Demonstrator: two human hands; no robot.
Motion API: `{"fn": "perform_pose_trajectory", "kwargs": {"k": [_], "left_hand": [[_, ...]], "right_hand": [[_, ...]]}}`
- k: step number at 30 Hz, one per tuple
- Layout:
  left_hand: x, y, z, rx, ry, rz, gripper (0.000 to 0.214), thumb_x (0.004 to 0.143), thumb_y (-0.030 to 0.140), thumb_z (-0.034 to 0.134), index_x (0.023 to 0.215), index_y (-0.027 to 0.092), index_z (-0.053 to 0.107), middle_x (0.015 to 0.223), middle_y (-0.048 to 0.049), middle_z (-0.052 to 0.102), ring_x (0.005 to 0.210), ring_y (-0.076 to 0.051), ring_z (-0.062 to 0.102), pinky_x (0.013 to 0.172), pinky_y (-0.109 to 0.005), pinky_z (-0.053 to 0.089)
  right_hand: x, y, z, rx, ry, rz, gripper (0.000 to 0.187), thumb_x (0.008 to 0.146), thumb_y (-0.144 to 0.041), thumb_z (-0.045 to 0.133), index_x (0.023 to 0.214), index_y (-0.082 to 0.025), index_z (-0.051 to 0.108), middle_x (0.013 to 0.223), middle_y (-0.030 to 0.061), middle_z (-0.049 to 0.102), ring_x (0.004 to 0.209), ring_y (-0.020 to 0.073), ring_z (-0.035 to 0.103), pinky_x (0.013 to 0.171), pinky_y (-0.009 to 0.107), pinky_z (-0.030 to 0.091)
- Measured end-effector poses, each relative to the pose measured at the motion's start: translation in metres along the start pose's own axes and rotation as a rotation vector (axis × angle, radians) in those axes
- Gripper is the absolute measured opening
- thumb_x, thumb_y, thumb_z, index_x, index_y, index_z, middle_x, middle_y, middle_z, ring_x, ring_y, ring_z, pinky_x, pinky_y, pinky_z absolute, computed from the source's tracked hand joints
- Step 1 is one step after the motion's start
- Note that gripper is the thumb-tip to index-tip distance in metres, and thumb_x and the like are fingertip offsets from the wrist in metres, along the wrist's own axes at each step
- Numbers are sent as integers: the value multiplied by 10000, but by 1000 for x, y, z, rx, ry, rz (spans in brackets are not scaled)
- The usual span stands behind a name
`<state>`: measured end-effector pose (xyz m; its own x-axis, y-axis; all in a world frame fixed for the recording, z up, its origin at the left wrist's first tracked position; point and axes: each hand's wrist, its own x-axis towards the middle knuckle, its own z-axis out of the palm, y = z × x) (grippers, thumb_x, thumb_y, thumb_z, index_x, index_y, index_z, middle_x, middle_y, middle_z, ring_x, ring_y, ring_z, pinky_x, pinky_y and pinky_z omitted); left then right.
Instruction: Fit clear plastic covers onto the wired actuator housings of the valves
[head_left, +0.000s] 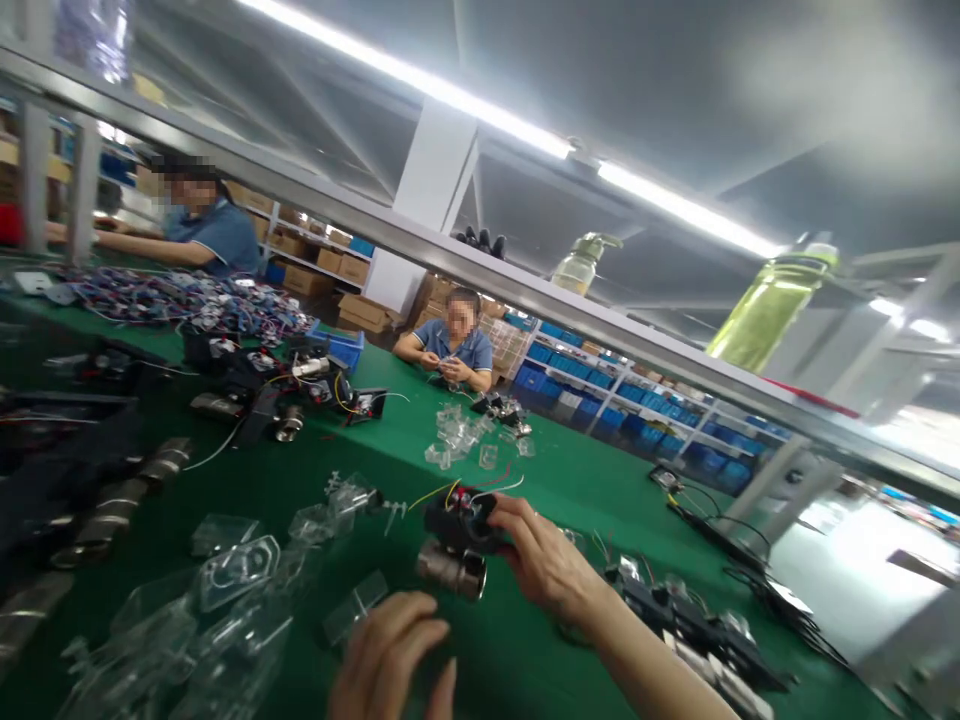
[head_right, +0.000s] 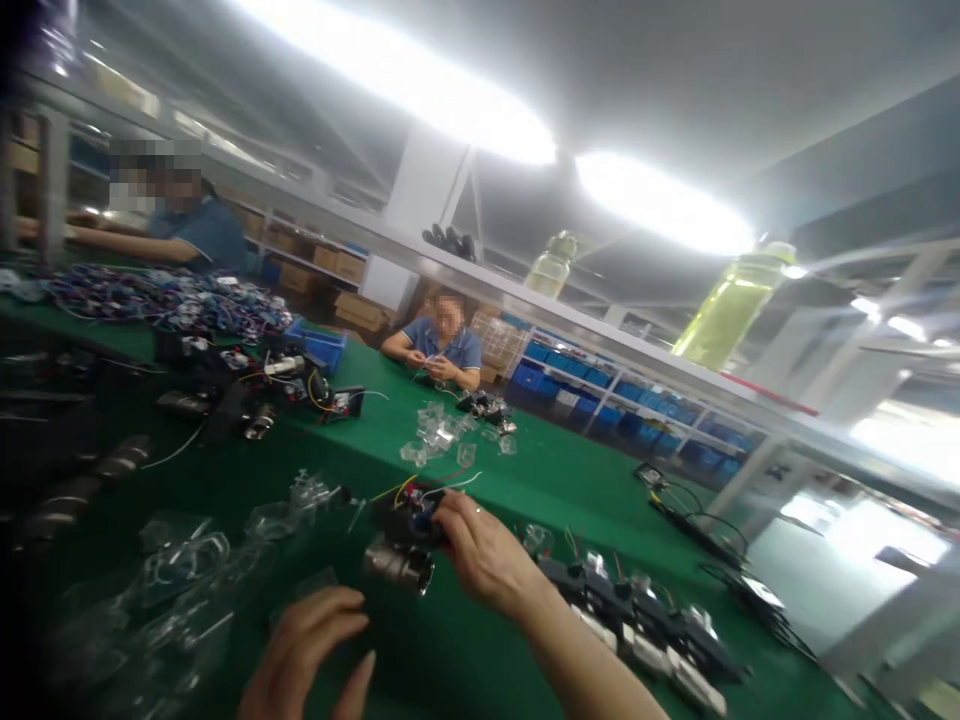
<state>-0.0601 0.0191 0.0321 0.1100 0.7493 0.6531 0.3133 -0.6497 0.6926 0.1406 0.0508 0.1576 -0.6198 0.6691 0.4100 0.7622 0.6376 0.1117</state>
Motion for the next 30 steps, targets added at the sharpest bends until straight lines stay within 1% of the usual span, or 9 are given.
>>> {"fn": "perform_pose_trajectory", "kwargs": {"k": [1,3,7,10,12,16,22,25,30], "left_hand": [[1,0,-2,-31,111,-28,199,866,292,504,1053,249,557,1136,-108,598,1102,-264,560,972,-432,438],[5,2,-5,-122,145,-201,317,842,382,516,1118,226,514,1204,-113,560,1117,-276,544,973,-452,433],[10,11,-4,-480,-278,-664,488,818,516,491,1198,210,494,1272,-106,556,1154,-274,535,983,-452,425],[5,17,3,-748,-582,-847,565,790,531,547,1250,214,464,1242,-87,600,1158,-261,548,982,-411,428],[-1,19,8,-831,-667,-919,619,774,516,594,1280,209,414,1158,-79,651,1098,-253,590,946,-385,449],[-7,22,14,-854,-629,-981,653,773,480,637,1284,192,350,995,-68,696,935,-230,655,863,-347,477],[-11,27,16,-894,-587,-1022,622,787,443,646,1271,202,338,1029,-78,675,916,-223,655,858,-358,478],[-15,36,16,-962,-649,-974,613,775,411,671,1259,218,349,1131,-103,643,1019,-240,624,894,-365,464],[-19,45,13,-990,-829,-871,574,758,400,684,1220,223,393,1193,-109,612,1087,-252,589,950,-392,444]], "right_hand": [[-21,-8,-4,-6,-4,-25,276,911,-107,374,1166,-180,447,1140,130,570,1195,211,513,886,332,532],[-56,-25,-9,9,-12,-48,285,919,-107,371,1189,-171,437,1117,131,590,1243,209,476,919,326,525],[-102,-48,-9,103,13,-75,296,919,-90,372,1201,-145,443,1077,128,617,1214,191,503,995,339,483],[-121,-51,-1,128,48,-94,300,912,-82,384,1194,-139,468,1057,118,628,1176,199,525,1021,390,455],[-131,-51,7,95,83,-26,278,907,-102,413,1162,-165,507,1050,107,628,1132,215,547,979,420,478],[-151,-57,23,227,84,360,310,881,-120,423,1151,-213,543,970,81,629,885,170,622,761,311,547],[-156,-84,33,1126,268,1071,342,893,-347,460,1207,-217,496,917,39,631,773,162,638,707,308,546],[-146,-89,30,1195,337,1192,381,871,-449,496,1155,-201,549,973,49,647,895,192,622,794,322,513],[-136,-77,30,1062,259,1151,289,849,-389,533,1030,-187,634,967,38,673,888,179,604,816,297,469]]}}
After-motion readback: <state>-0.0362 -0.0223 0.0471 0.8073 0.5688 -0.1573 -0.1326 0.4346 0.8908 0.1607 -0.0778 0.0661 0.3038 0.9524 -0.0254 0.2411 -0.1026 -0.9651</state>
